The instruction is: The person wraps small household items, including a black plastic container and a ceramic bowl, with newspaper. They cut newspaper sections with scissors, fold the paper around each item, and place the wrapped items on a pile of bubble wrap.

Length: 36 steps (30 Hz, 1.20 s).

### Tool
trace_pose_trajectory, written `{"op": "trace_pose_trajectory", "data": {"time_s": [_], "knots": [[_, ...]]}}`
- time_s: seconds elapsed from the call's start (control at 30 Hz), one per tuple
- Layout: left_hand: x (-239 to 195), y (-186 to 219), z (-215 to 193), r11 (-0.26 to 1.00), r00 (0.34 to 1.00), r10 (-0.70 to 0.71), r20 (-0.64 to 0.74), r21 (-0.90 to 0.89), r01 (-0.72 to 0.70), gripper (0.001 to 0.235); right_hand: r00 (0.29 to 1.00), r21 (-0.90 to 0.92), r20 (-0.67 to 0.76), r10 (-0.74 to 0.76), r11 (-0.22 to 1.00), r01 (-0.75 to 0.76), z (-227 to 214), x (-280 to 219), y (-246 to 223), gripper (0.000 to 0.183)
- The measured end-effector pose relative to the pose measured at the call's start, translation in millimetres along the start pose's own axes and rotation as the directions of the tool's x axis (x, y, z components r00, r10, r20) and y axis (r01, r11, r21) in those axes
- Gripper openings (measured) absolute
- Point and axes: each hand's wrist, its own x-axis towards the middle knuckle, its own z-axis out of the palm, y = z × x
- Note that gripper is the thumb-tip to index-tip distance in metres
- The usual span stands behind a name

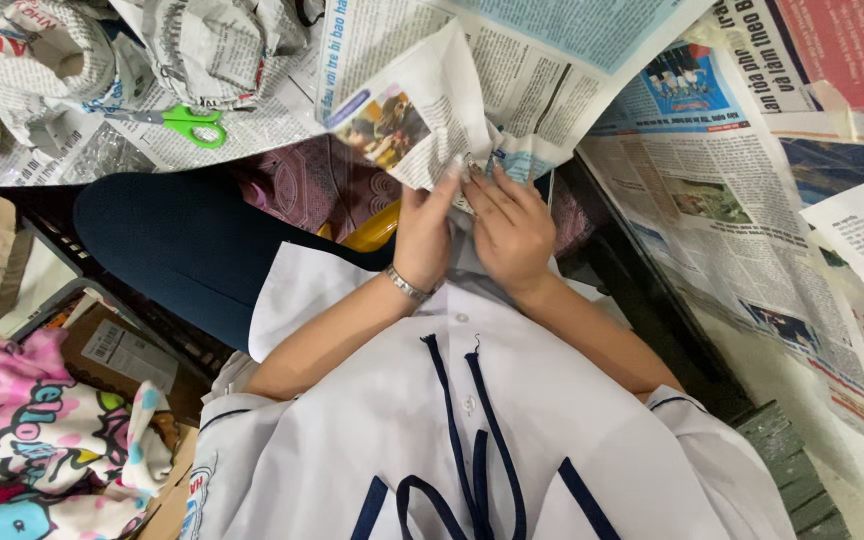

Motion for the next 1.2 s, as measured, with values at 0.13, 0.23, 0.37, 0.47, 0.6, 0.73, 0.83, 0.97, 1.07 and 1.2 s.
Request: {"op": "trace_pose_trajectory", "data": {"time_s": [0.13,0.23,0.37,0.47,0.6,0.73,0.83,0.97,1.07,1.2], "knots": [[-3.6,6.7,0.3,0.996,0.998,-0.042,-0.043,0.08,0.045,0.031,0.997,0.032,0.065,0.041,0.999,-0.043,2.9,-0.9,-11.6,0.039],[-2.8,2.5,-7.0,0.997,0.99,-0.047,-0.13,0.059,0.055,0.03,0.994,0.009,0.113,0.005,1.0,-0.006,4.8,-2.8,-16.7,0.038],[4.9,-8.8,-16.9,0.998,0.988,-0.037,-0.152,0.047,0.044,0.03,0.983,-0.048,0.178,-0.047,0.997,0.056,6.3,-2.4,-14.4,0.038],[9.5,-13.2,-26.6,0.997,0.993,-0.045,-0.111,-0.066,0.038,0.03,0.97,-0.013,0.225,-0.09,0.995,0.096,3.7,-11.9,-6.6,0.039],[10.0,-7.0,-38.3,0.964,0.997,-0.073,-0.02,-0.257,0.065,0.029,0.968,0.017,0.098,-0.23,0.973,0.229,-7.9,-45.0,9.9,0.043],[0.0,2.5,-48.9,0.966,0.999,-0.047,0.003,-0.254,0.046,0.033,0.989,0.203,0.04,0.145,0.968,-0.15,-0.6,-79.1,29.2,0.042],[-10.1,2.6,-51.6,0.954,0.995,-0.073,0.074,-0.284,0.091,0.031,0.913,0.69,0.204,0.354,0.61,-0.39,13.3,-86.0,46.0,0.053],[-12.1,-3.4,-52.5,0.944,0.975,-0.164,0.153,-0.262,0.2,0.032,0.818,0.915,0.401,0.412,-0.142,-0.377,16.4,-77.5,63.0,0.054],[-3.3,-7.3,-55.3,0.943,0.963,-0.203,0.175,-0.23,0.24,0.036,0.798,0.904,0.425,0.427,-0.244,-0.351,8.7,-68.1,66.8,0.055],[5.9,-14.2,-59.9,0.956,0.968,-0.192,0.165,-0.191,0.222,0.037,0.66,0.867,0.478,0.58,-0.189,-0.462,1.4,-56.4,62.9,0.05]]}}
